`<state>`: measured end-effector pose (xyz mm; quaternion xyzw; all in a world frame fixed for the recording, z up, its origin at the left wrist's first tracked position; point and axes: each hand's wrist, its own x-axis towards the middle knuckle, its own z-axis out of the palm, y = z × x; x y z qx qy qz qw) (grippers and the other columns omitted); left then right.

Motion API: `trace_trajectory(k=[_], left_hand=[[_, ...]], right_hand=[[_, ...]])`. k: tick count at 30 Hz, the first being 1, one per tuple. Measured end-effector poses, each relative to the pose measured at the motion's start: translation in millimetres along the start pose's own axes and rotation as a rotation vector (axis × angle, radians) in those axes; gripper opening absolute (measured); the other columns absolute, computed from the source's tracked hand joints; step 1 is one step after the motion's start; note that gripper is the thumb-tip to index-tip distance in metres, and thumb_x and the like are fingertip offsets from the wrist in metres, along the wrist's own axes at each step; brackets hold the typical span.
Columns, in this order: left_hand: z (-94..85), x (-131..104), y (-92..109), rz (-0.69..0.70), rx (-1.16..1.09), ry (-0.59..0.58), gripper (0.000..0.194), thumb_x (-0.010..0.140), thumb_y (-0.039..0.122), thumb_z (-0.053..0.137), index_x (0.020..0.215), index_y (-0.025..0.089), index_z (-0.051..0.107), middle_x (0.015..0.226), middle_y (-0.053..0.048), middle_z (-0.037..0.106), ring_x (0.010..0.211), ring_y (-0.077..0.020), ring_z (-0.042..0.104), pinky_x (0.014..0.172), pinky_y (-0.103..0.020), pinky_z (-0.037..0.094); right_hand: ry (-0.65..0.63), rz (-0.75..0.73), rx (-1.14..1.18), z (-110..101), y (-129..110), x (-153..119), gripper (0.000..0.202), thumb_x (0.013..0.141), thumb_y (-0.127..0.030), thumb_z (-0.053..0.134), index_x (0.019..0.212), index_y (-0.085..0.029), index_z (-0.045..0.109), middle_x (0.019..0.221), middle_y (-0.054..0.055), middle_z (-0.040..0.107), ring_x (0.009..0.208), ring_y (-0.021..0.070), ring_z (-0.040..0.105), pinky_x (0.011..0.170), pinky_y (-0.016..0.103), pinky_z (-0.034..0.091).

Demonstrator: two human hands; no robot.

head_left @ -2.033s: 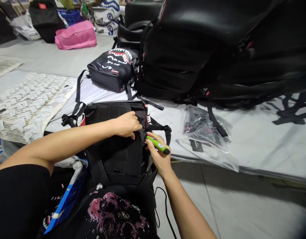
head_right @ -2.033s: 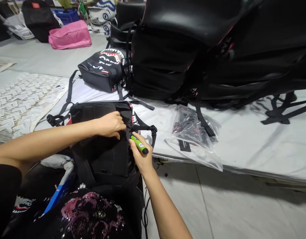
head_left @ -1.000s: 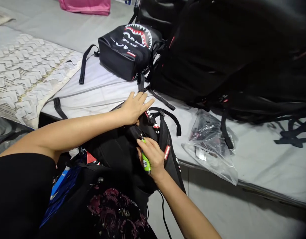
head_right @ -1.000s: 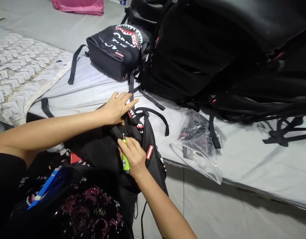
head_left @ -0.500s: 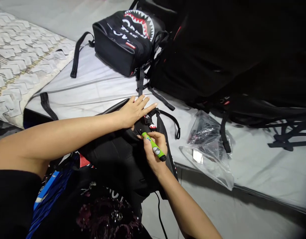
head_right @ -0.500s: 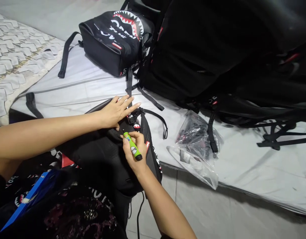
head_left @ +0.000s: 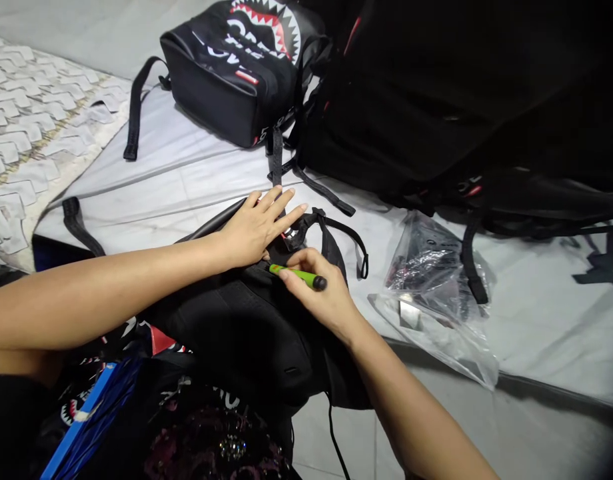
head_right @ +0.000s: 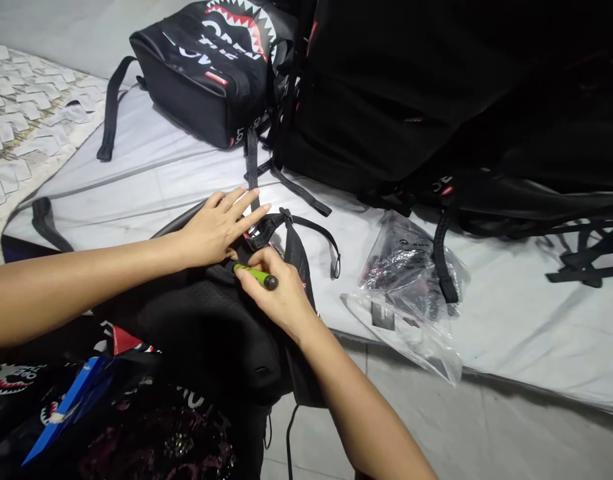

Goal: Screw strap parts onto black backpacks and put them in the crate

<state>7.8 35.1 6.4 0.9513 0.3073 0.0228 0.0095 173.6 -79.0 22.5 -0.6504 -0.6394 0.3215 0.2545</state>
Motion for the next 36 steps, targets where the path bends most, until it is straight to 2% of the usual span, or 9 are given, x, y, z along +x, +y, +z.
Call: trace_trajectory(k=[2, 5, 8, 10, 18, 22, 26, 31, 36], left_hand=[[1.2, -0.4, 0.0, -0.032, -0.017, 0.006, 0.11, 0.077, 0.039, 0.078, 0.16, 0.017, 0.01, 0.166, -0.02, 0.012, 0.153, -0.0398, 0.013, 0.119, -0.054, 0.02], [2.3, -1.0, 1.1, -0.1, -0.031, 0.006, 0.114, 0.075, 0.04, 0.079, 0.161, 0.017, 0.008, 0.167, -0.02, 0.006, 0.153, -0.0421, 0.007, 0.119, -0.06, 0.016], [2.1, -1.0, 3.0, -0.158, -0.037, -0.018, 0.114, 0.075, 0.041, 0.079, 0.161, 0.02, 0.007, 0.167, -0.02, 0.001, 0.153, -0.0431, 0.004, 0.115, -0.061, 0.021], [1.2, -0.5, 4.1, -0.177, -0.036, -0.038, 0.113, 0.076, 0.042, 0.079, 0.161, 0.021, 0.007, 0.167, -0.02, -0.002, 0.153, -0.0431, 0.005, 0.112, -0.059, 0.028], [-1.9, 1.1, 4.9, -0.183, -0.018, -0.058, 0.108, 0.077, 0.042, 0.079, 0.16, 0.022, 0.012, 0.168, -0.019, -0.001, 0.149, -0.0406, 0.018, 0.107, -0.055, 0.035], [-0.9, 1.1, 4.0, -0.185, -0.026, -0.053, 0.108, 0.077, 0.042, 0.079, 0.16, 0.022, 0.014, 0.168, -0.018, -0.001, 0.148, -0.0409, 0.019, 0.107, -0.054, 0.035], [-0.8, 0.8, 3.7, -0.181, -0.035, -0.047, 0.107, 0.077, 0.042, 0.079, 0.16, 0.021, 0.016, 0.168, -0.017, 0.001, 0.148, -0.0399, 0.019, 0.108, -0.054, 0.034], [-1.0, -0.7, 3.8, -0.182, -0.056, -0.037, 0.105, 0.076, 0.042, 0.079, 0.159, 0.022, 0.018, 0.168, -0.016, 0.001, 0.148, -0.0396, 0.018, 0.109, -0.054, 0.031], [-1.9, -1.9, 4.1, -0.175, -0.052, -0.029, 0.101, 0.078, 0.04, 0.078, 0.159, 0.02, 0.02, 0.168, -0.017, 0.003, 0.147, -0.0394, 0.021, 0.108, -0.053, 0.033]], right_hand=[[-0.077, -0.092, -0.079, -3.9, -0.4, 6.3, 0.016, 0.086, -0.038, 0.068, 0.089, -0.022, 0.068, 0.079, 0.0, 0.071, 0.07, 0.016, 0.065, 0.065, 0.028, 0.049], [-0.122, -0.186, -0.174, -14.3, 5.4, 8.8, 0.014, 0.084, -0.03, 0.072, 0.096, -0.022, 0.072, 0.094, 0.003, 0.075, 0.087, 0.0203, 0.071, 0.079, 0.033, 0.055], [-0.173, -0.229, -0.214, -21.8, 10.7, 7.8, 0.025, 0.082, -0.027, 0.075, 0.107, -0.024, 0.074, 0.105, 0.005, 0.076, 0.104, 0.0241, 0.071, 0.093, 0.038, 0.056], [-0.208, -0.248, -0.24, -23.0, 10.0, 8.0, 0.028, 0.084, -0.023, 0.073, 0.112, -0.024, 0.074, 0.109, 0.004, 0.076, 0.108, 0.0239, 0.07, 0.096, 0.04, 0.056], [-0.305, -0.366, -0.414, -18.9, -6.4, 12.8, 0.039, 0.084, -0.005, 0.064, 0.118, -0.023, 0.07, 0.115, 0.002, 0.075, 0.101, 0.0217, 0.071, 0.097, 0.04, 0.056], [-0.333, -0.376, -0.493, -19.8, -14.0, 14.4, 0.041, 0.082, -0.002, 0.063, 0.115, -0.024, 0.071, 0.116, 0.003, 0.075, 0.101, 0.0224, 0.072, 0.091, 0.037, 0.059], [-0.369, -0.364, -0.589, -19.9, -23.9, 13.9, 0.033, 0.082, -0.002, 0.062, 0.106, -0.021, 0.073, 0.108, 0.005, 0.077, 0.095, 0.024, 0.073, 0.086, 0.037, 0.06], [-0.319, -0.394, -0.674, -13.8, -31.3, 7.3, 0.034, 0.088, -0.003, 0.055, 0.113, -0.019, 0.071, 0.112, 0.008, 0.076, 0.091, 0.0241, 0.073, 0.082, 0.039, 0.06], [-0.349, -0.402, -0.754, -9.3, -32.1, 4.6, 0.038, 0.086, -0.001, 0.054, 0.118, -0.014, 0.069, 0.119, 0.011, 0.073, 0.096, 0.0261, 0.072, 0.083, 0.042, 0.06]])
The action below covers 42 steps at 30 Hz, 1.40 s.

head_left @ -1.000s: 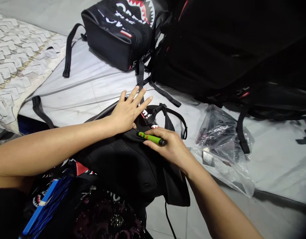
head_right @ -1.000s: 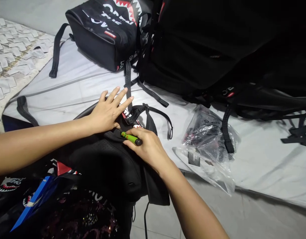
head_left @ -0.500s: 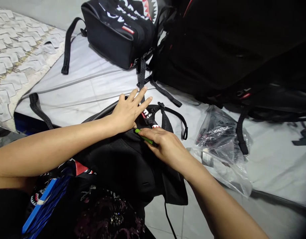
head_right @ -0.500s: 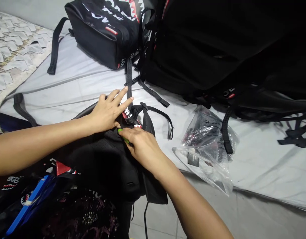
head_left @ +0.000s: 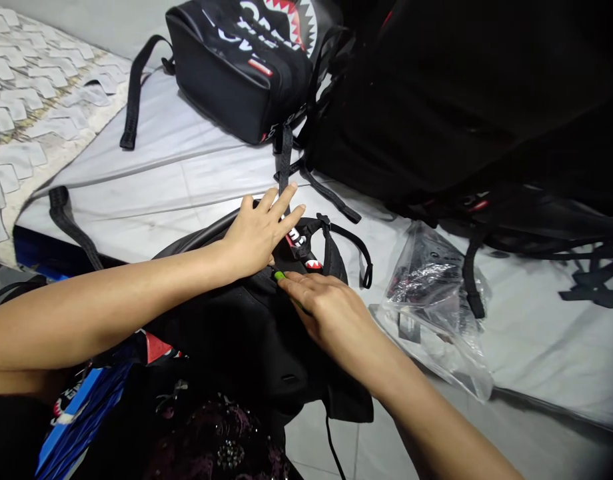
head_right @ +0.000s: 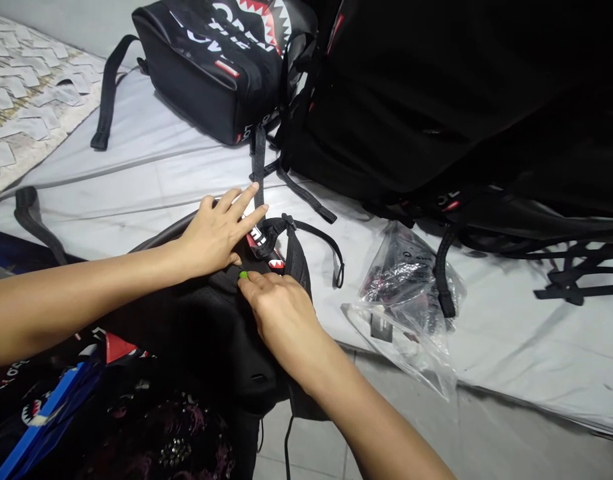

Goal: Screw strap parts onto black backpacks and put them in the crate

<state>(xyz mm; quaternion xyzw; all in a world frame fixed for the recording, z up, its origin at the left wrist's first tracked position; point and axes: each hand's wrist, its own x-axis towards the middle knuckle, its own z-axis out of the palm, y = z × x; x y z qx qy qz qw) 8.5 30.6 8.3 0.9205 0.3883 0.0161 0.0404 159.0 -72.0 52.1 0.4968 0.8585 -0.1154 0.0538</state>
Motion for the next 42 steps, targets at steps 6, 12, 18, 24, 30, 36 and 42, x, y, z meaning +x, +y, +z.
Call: trace_trajectory(k=[6, 12, 18, 24, 30, 36, 42], left_hand=[[1.2, 0.7, -0.3, 0.0, -0.011, 0.004, 0.101, 0.077, 0.039, 0.078, 0.159, 0.02, 0.021, 0.168, -0.017, 0.004, 0.146, -0.0397, 0.023, 0.107, -0.053, 0.033], [1.0, 1.6, 0.1, -0.012, -0.009, -0.005, 0.1, 0.078, 0.038, 0.077, 0.159, 0.023, 0.02, 0.168, -0.015, 0.005, 0.146, -0.0402, 0.024, 0.106, -0.051, 0.034], [-0.4, 1.0, 0.3, -0.005, 0.001, 0.0, 0.101, 0.077, 0.039, 0.079, 0.158, 0.019, 0.022, 0.167, -0.018, 0.007, 0.145, -0.0389, 0.026, 0.105, -0.051, 0.036], [-0.9, 2.3, -2.4, -0.005, -0.009, -0.023, 0.103, 0.077, 0.04, 0.079, 0.159, 0.021, 0.02, 0.168, -0.017, 0.005, 0.145, -0.0395, 0.025, 0.108, -0.052, 0.034], [-15.2, 5.3, -26.5, 0.072, -0.023, -0.216, 0.128, 0.065, 0.039, 0.088, 0.16, 0.029, 0.003, 0.168, -0.015, -0.001, 0.142, -0.0411, 0.029, 0.102, -0.048, 0.045], [-23.7, -8.6, -30.7, -0.109, 0.038, -0.354, 0.139, 0.062, 0.029, 0.089, 0.159, 0.03, -0.012, 0.167, -0.018, -0.005, 0.142, -0.0442, 0.029, 0.103, -0.048, 0.048], [-15.0, -29.5, -32.6, -0.104, 0.068, -0.278, 0.139, 0.066, 0.03, 0.087, 0.157, 0.028, -0.018, 0.166, -0.02, -0.006, 0.14, -0.0399, 0.03, 0.102, -0.046, 0.048]], right_hand=[[-0.011, -0.035, -0.014, -2.0, -0.6, 4.8, 0.042, 0.083, 0.002, 0.052, 0.118, -0.014, 0.069, 0.125, 0.011, 0.071, 0.098, 0.0259, 0.072, 0.084, 0.042, 0.06], [-0.027, -0.037, -0.027, -3.9, -1.9, 4.4, 0.043, 0.083, 0.002, 0.052, 0.117, -0.015, 0.069, 0.123, 0.012, 0.072, 0.096, 0.0254, 0.073, 0.085, 0.042, 0.059], [-0.045, -0.009, -0.068, -3.3, -3.1, 4.3, 0.039, 0.085, 0.0, 0.052, 0.118, -0.014, 0.068, 0.122, 0.011, 0.072, 0.096, 0.025, 0.072, 0.086, 0.041, 0.057], [-0.025, 0.023, -0.029, 1.5, -3.5, 3.8, 0.039, 0.085, 0.001, 0.052, 0.116, -0.017, 0.068, 0.117, 0.01, 0.074, 0.095, 0.0241, 0.072, 0.085, 0.039, 0.056], [0.065, 0.081, 0.035, 12.5, -7.8, -2.3, 0.04, 0.088, 0.0, 0.049, 0.12, -0.015, 0.067, 0.122, 0.01, 0.073, 0.098, 0.025, 0.072, 0.083, 0.04, 0.057], [0.233, 0.118, 0.283, 39.4, -15.2, 11.4, 0.037, 0.09, -0.009, 0.052, 0.122, -0.017, 0.069, 0.126, 0.01, 0.07, 0.109, 0.0252, 0.07, 0.095, 0.041, 0.057], [0.375, 0.088, 0.554, 59.2, -20.6, 26.5, 0.037, 0.088, -0.009, 0.055, 0.121, -0.019, 0.07, 0.124, 0.007, 0.072, 0.113, 0.0223, 0.069, 0.099, 0.035, 0.056]])
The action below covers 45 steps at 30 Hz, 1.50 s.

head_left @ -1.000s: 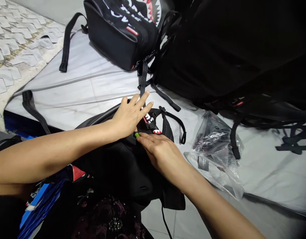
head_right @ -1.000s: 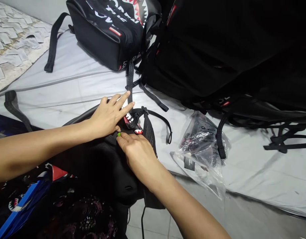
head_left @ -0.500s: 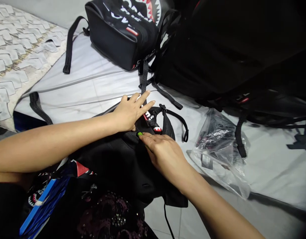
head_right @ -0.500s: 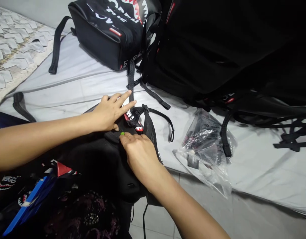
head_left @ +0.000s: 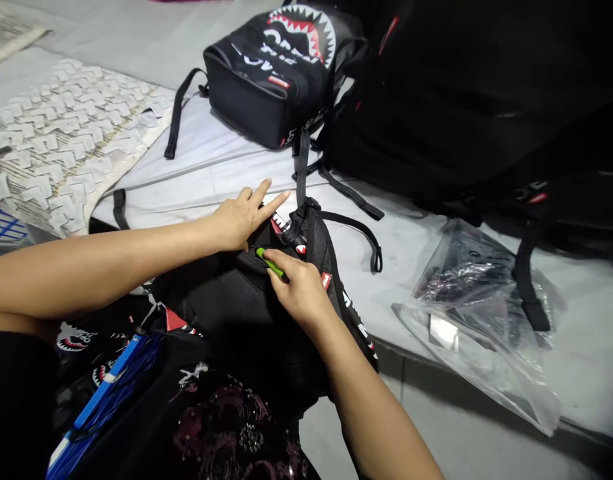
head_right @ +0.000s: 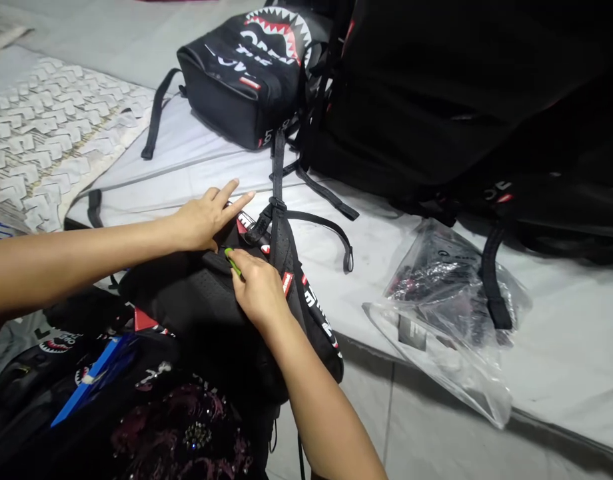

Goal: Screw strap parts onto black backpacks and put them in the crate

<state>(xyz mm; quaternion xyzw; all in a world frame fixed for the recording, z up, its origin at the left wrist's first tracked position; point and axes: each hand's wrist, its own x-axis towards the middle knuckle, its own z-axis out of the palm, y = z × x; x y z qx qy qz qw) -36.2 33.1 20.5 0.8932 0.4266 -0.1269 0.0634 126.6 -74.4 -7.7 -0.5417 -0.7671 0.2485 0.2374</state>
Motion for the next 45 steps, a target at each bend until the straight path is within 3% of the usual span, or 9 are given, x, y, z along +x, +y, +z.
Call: trace_trajectory(k=[7, 10, 13, 15, 18, 22, 24, 32, 45], left_hand=[[14.1, -3.5, -13.3, 0.092, -0.062, 0.075, 0.12, 0.074, 0.018, 0.077, 0.159, 0.028, -0.007, 0.167, -0.018, 0.003, 0.14, -0.0357, 0.03, 0.107, -0.044, 0.044], [12.8, -6.6, -18.7, 0.087, -0.162, 0.066, 0.116, 0.075, 0.011, 0.073, 0.159, 0.029, -0.006, 0.167, -0.017, -0.005, 0.146, -0.0349, 0.024, 0.11, -0.043, 0.04], [7.2, -8.3, -25.0, -0.013, -0.311, -0.008, 0.122, 0.074, 0.009, 0.074, 0.158, 0.03, -0.012, 0.165, -0.019, -0.019, 0.151, -0.0353, 0.02, 0.111, -0.038, 0.04], [1.9, -7.6, -29.4, -0.068, -0.384, -0.109, 0.123, 0.074, 0.006, 0.071, 0.157, 0.034, -0.016, 0.165, -0.019, -0.02, 0.148, -0.0333, 0.031, 0.106, -0.034, 0.043], [-4.1, -4.7, -34.3, -0.091, -0.414, -0.198, 0.124, 0.074, 0.004, 0.068, 0.155, 0.037, -0.021, 0.167, -0.02, -0.007, 0.135, -0.0285, 0.051, 0.098, -0.03, 0.048], [-4.3, -2.4, -36.9, -0.098, -0.348, -0.174, 0.12, 0.078, 0.008, 0.067, 0.156, 0.033, -0.021, 0.153, -0.019, 0.035, 0.117, -0.0254, 0.063, 0.09, -0.028, 0.049], [-2.1, -2.8, -38.0, -0.076, -0.333, -0.165, 0.118, 0.079, 0.01, 0.066, 0.156, 0.032, -0.021, 0.143, -0.016, 0.045, 0.108, -0.0233, 0.065, 0.086, -0.027, 0.049], [3.5, -2.4, -45.7, -0.018, -0.354, -0.154, 0.115, 0.081, 0.01, 0.066, 0.156, 0.03, -0.019, 0.139, -0.016, 0.043, 0.103, -0.022, 0.065, 0.079, -0.026, 0.048], [-0.7, -2.1, -43.0, -0.038, -0.318, -0.16, 0.11, 0.081, 0.01, 0.064, 0.157, 0.03, -0.014, 0.137, -0.016, 0.046, 0.098, -0.021, 0.067, 0.079, -0.027, 0.049]], right_hand=[[0.059, 0.015, 0.117, 3.8, -0.4, 2.3, 0.037, 0.085, -0.007, 0.058, 0.117, -0.02, 0.072, 0.117, 0.005, 0.075, 0.105, 0.022, 0.072, 0.096, 0.035, 0.058], [0.059, 0.039, 0.104, 3.3, -2.6, 1.3, 0.037, 0.086, -0.009, 0.059, 0.119, -0.019, 0.071, 0.118, 0.007, 0.074, 0.107, 0.0231, 0.072, 0.097, 0.036, 0.058], [0.043, 0.034, 0.08, 3.2, -4.1, 0.6, 0.037, 0.087, -0.01, 0.057, 0.121, -0.019, 0.07, 0.119, 0.007, 0.074, 0.108, 0.0232, 0.071, 0.096, 0.037, 0.059], [0.033, 0.013, 0.055, 3.7, -4.4, 0.6, 0.038, 0.087, -0.011, 0.057, 0.122, -0.018, 0.07, 0.119, 0.008, 0.074, 0.107, 0.0238, 0.072, 0.094, 0.037, 0.06], [0.038, -0.009, 0.013, 4.8, -4.3, 0.7, 0.038, 0.087, -0.01, 0.057, 0.122, -0.016, 0.07, 0.119, 0.009, 0.074, 0.106, 0.0248, 0.072, 0.093, 0.038, 0.061], [0.045, -0.002, -0.012, 7.0, -5.5, 1.1, 0.04, 0.086, -0.007, 0.057, 0.121, -0.017, 0.071, 0.119, 0.009, 0.073, 0.106, 0.0246, 0.072, 0.094, 0.039, 0.06], [0.06, 0.004, 0.003, 9.2, -8.4, 2.4, 0.039, 0.086, -0.006, 0.058, 0.121, -0.018, 0.071, 0.119, 0.009, 0.074, 0.105, 0.0241, 0.072, 0.093, 0.038, 0.06], [0.163, 0.196, 0.064, 32.9, -30.8, 22.2, 0.028, 0.085, -0.016, 0.068, 0.112, -0.024, 0.073, 0.104, 0.001, 0.079, 0.09, 0.0218, 0.075, 0.085, 0.036, 0.058], [0.213, 0.164, -0.188, 32.7, -42.7, 16.8, 0.026, 0.09, -0.019, 0.059, 0.112, -0.02, 0.072, 0.104, 0.005, 0.078, 0.088, 0.0229, 0.073, 0.086, 0.038, 0.052]])
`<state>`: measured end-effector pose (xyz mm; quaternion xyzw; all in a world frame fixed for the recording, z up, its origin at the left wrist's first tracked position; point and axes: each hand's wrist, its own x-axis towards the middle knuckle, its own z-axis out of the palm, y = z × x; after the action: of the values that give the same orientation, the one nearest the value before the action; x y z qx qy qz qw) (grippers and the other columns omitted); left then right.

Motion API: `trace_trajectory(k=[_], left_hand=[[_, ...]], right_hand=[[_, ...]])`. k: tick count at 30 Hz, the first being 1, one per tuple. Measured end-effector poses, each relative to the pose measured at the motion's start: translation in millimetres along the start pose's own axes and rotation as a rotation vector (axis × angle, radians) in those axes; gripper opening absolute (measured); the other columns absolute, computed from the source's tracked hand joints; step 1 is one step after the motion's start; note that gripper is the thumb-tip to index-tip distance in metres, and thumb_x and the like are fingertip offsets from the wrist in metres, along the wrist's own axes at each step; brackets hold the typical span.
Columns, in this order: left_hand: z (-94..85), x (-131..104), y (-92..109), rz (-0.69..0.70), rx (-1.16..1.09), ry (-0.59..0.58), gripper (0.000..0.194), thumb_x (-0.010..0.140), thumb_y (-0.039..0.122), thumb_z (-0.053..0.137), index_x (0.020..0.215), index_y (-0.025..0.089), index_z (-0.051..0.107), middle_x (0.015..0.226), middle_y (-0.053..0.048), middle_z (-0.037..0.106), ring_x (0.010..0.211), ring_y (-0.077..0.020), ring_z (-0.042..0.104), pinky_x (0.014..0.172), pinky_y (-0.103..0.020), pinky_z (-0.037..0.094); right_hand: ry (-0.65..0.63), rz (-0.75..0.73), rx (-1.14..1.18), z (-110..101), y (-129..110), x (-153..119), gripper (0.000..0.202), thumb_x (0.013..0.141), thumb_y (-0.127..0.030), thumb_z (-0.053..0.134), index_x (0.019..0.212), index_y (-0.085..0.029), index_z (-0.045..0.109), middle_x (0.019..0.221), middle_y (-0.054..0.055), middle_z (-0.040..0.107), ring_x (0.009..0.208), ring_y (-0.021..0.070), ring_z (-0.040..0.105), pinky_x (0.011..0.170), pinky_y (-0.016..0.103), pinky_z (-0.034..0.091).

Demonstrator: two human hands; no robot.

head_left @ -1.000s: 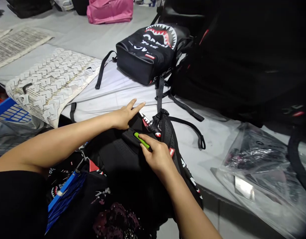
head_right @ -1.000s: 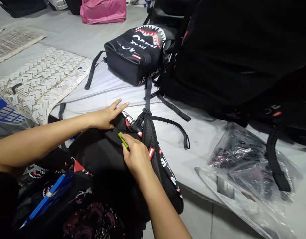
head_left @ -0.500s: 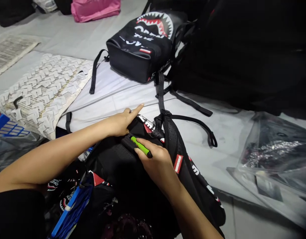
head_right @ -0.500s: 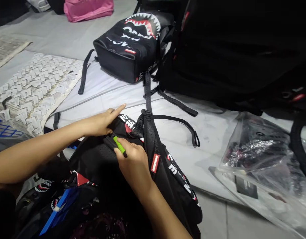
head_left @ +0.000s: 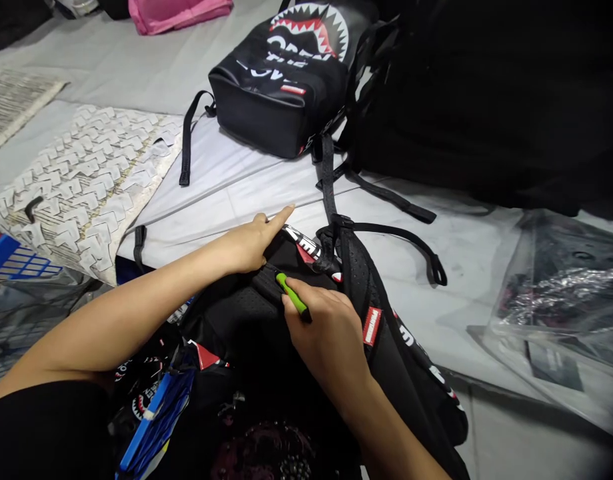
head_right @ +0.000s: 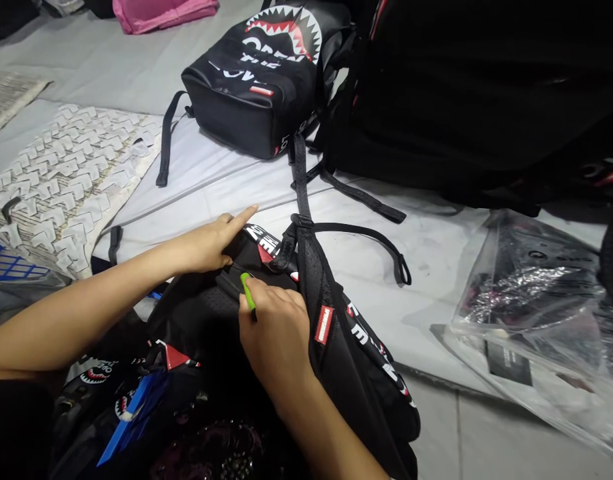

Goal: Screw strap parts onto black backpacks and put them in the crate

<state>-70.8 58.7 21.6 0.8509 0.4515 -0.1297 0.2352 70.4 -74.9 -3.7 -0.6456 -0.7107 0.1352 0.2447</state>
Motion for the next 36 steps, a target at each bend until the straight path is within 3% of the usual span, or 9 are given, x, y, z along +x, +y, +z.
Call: trace_trajectory(k=[7, 12, 17, 22, 27, 31, 36], left_hand=[[0.6, -0.3, -0.3, -0.004, -0.009, 0.002, 0.109, 0.081, 0.01, 0.063, 0.158, 0.031, -0.012, 0.138, -0.015, 0.046, 0.099, -0.0207, 0.066, 0.08, -0.027, 0.049], [0.9, -0.2, -1.3, -0.005, -0.017, 0.003, 0.109, 0.081, 0.011, 0.065, 0.158, 0.032, -0.011, 0.136, -0.015, 0.046, 0.101, -0.0222, 0.066, 0.081, -0.028, 0.049], [-1.2, 0.9, 0.4, -0.02, -0.015, -0.016, 0.108, 0.082, 0.01, 0.065, 0.158, 0.03, -0.008, 0.136, -0.016, 0.045, 0.102, -0.0227, 0.066, 0.081, -0.028, 0.05], [-0.9, 2.7, 0.2, -0.024, -0.025, -0.013, 0.108, 0.081, 0.009, 0.066, 0.158, 0.031, -0.007, 0.138, -0.016, 0.044, 0.103, -0.0227, 0.066, 0.081, -0.028, 0.05], [0.9, 2.1, -0.5, -0.027, -0.013, 0.0, 0.106, 0.081, 0.012, 0.066, 0.158, 0.032, -0.005, 0.136, -0.015, 0.046, 0.098, -0.0217, 0.067, 0.078, -0.028, 0.05], [0.6, 1.8, 0.2, -0.024, -0.019, 0.0, 0.106, 0.081, 0.01, 0.065, 0.158, 0.031, -0.005, 0.137, -0.015, 0.045, 0.099, -0.0219, 0.067, 0.078, -0.028, 0.05], [1.4, 2.0, -1.0, -0.019, -0.018, 0.005, 0.106, 0.081, 0.013, 0.067, 0.158, 0.03, -0.004, 0.137, -0.016, 0.045, 0.103, -0.0249, 0.066, 0.081, -0.029, 0.05]], right_hand=[[0.059, 0.017, -0.009, 2.6, -1.8, -1.4, 0.021, 0.09, -0.021, 0.061, 0.106, -0.018, 0.075, 0.098, 0.006, 0.079, 0.077, 0.0217, 0.072, 0.084, 0.036, 0.051], [0.134, 0.052, 0.12, 10.6, -2.1, 2.3, 0.018, 0.09, -0.024, 0.062, 0.101, -0.02, 0.076, 0.093, 0.003, 0.08, 0.074, 0.021, 0.072, 0.077, 0.034, 0.052], [0.115, 0.122, 0.171, 17.4, -3.1, 5.3, 0.018, 0.09, -0.028, 0.062, 0.099, -0.023, 0.076, 0.093, 0.002, 0.08, 0.074, 0.0203, 0.072, 0.079, 0.033, 0.052], [0.109, 0.1, 0.056, 11.9, -2.3, 2.6, 0.02, 0.091, -0.026, 0.06, 0.101, -0.021, 0.076, 0.09, 0.004, 0.08, 0.071, 0.0204, 0.07, 0.08, 0.035, 0.05], [0.103, 0.061, 0.106, 9.5, -1.2, 1.7, 0.02, 0.091, -0.025, 0.06, 0.103, -0.022, 0.076, 0.096, 0.003, 0.08, 0.077, 0.0196, 0.072, 0.082, 0.032, 0.051], [0.06, 0.109, -0.003, 7.6, -1.7, -0.3, 0.022, 0.091, -0.025, 0.06, 0.106, -0.021, 0.075, 0.094, 0.004, 0.08, 0.073, 0.0211, 0.07, 0.083, 0.036, 0.05], [0.078, 0.062, 0.101, 6.7, -1.5, 0.3, 0.021, 0.091, -0.024, 0.059, 0.104, -0.023, 0.075, 0.097, 0.002, 0.079, 0.079, 0.0195, 0.072, 0.083, 0.032, 0.051]])
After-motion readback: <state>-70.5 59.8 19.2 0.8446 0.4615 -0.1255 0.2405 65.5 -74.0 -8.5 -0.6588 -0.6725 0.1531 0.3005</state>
